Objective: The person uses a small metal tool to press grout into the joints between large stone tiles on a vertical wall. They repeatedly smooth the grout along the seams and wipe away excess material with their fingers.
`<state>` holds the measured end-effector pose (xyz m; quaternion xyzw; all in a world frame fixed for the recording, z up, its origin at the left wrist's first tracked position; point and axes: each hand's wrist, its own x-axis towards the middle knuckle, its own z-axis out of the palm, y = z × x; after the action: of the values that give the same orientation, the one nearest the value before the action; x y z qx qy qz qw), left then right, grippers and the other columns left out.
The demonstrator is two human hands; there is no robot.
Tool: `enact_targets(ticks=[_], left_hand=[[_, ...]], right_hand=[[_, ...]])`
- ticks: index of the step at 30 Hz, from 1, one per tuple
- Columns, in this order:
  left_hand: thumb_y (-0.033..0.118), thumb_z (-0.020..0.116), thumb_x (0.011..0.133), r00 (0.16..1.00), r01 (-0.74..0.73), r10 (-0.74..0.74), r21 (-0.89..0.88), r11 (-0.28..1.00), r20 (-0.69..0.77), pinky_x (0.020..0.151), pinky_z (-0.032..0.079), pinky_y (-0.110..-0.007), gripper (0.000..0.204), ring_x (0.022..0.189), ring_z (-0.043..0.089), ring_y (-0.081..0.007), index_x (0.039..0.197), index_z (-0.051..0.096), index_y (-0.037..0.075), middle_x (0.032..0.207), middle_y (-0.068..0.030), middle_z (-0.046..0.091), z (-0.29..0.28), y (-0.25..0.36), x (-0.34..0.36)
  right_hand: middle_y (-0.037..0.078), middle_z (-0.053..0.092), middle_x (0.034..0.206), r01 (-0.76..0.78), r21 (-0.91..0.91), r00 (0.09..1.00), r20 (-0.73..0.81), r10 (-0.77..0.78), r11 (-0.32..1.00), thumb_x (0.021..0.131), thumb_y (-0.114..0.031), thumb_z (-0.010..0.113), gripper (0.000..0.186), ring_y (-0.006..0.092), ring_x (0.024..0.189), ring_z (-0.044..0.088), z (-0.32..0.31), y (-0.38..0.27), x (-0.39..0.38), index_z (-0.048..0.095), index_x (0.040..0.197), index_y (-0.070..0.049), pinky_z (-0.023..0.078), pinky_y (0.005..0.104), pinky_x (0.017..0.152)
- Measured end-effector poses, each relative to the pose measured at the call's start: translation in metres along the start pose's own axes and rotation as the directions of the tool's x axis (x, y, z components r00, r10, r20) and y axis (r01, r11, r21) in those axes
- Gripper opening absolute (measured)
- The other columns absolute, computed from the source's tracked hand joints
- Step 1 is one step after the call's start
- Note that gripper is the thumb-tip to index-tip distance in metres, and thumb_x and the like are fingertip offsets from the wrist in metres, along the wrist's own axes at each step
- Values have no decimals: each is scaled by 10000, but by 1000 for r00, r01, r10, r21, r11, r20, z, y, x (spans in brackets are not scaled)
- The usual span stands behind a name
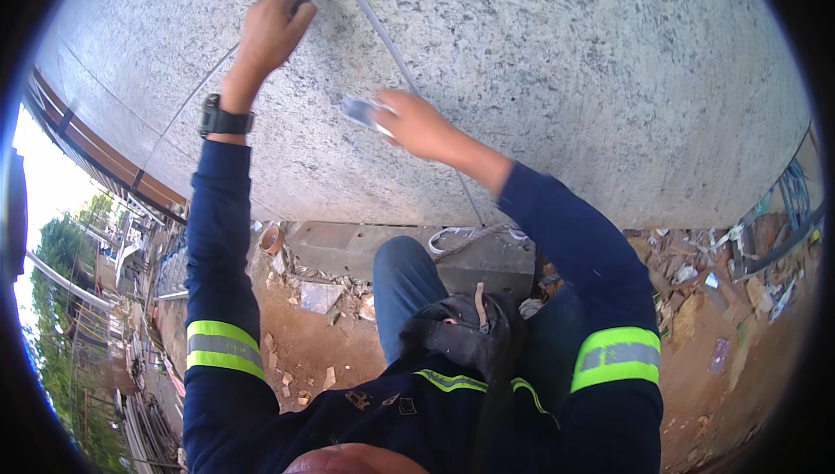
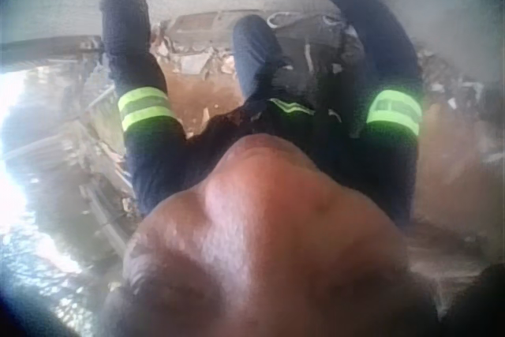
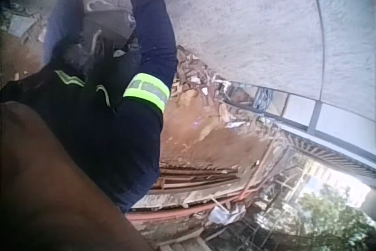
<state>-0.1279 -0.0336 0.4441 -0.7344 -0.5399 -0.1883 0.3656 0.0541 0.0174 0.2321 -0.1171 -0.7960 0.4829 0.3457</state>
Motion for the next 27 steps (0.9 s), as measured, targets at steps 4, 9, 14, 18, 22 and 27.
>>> enact_targets(ticks=[4, 9, 14, 18, 22, 27], left_hand=[[230, 610, 959, 976, 98, -117, -107, 989, -186, 650, 498, -448, 233, 650, 619, -332, 870, 618, 15, 731, -176, 634, 29, 37, 8], [230, 678, 946, 921, 225, -260, -147, 963, -292, 661, 520, -401, 218, 680, 659, -282, 898, 655, 18, 779, -149, 687, 27, 25, -10], [387, 723, 967, 838, 439, -451, -113, 892, -307, 701, 529, -382, 376, 757, 686, -240, 929, 680, 15, 839, -123, 716, 19, 5, -35], [472, 697, 965, 877, 415, -404, -13, 910, -260, 701, 533, -416, 466, 742, 680, -310, 909, 692, 10, 821, -144, 715, 23, 34, -8], [464, 666, 996, 852, 481, -464, 13, 877, -241, 729, 534, -439, 470, 778, 698, -346, 967, 714, -2, 844, -196, 729, 32, 24, 7], [409, 572, 1028, 833, 427, -488, -258, 867, -261, 711, 525, -524, 442, 755, 673, -446, 886, 696, 9, 801, -257, 694, 49, 55, 8]], right_hand=[[126, 630, 774, -215, -58, 977, 2, 215, 975, 1073, -333, 575, 346, 223, 636, 627, -42, 69, -79, 618, 1112, 8, 482, 406, 637], [267, 663, 851, -35, -443, 999, -5, 37, 896, 1067, -285, 573, 269, 488, 767, 642, -61, 124, -119, 585, 1126, -23, 475, 558, 710], [261, 638, 778, -41, -438, 997, 38, 64, 898, 1066, -274, 569, 222, 506, 797, 635, -78, 67, -114, 558, 1120, -58, 462, 571, 709], [249, 645, 764, 5, -461, 999, 35, 12, 887, 1071, -283, 556, 220, 499, 804, 645, -82, 46, -119, 560, 1128, -71, 463, 583, 706], [256, 663, 793, 5, -502, 994, 95, 50, 865, 1072, -294, 548, 223, 497, 816, 654, -74, 38, -121, 565, 1136, -81, 477, 595, 708], [259, 680, 822, 9, -513, 989, 132, 68, 859, 1068, -295, 556, 229, 500, 831, 661, -68, 45, -125, 575, 1170, -91, 495, 597, 723]])
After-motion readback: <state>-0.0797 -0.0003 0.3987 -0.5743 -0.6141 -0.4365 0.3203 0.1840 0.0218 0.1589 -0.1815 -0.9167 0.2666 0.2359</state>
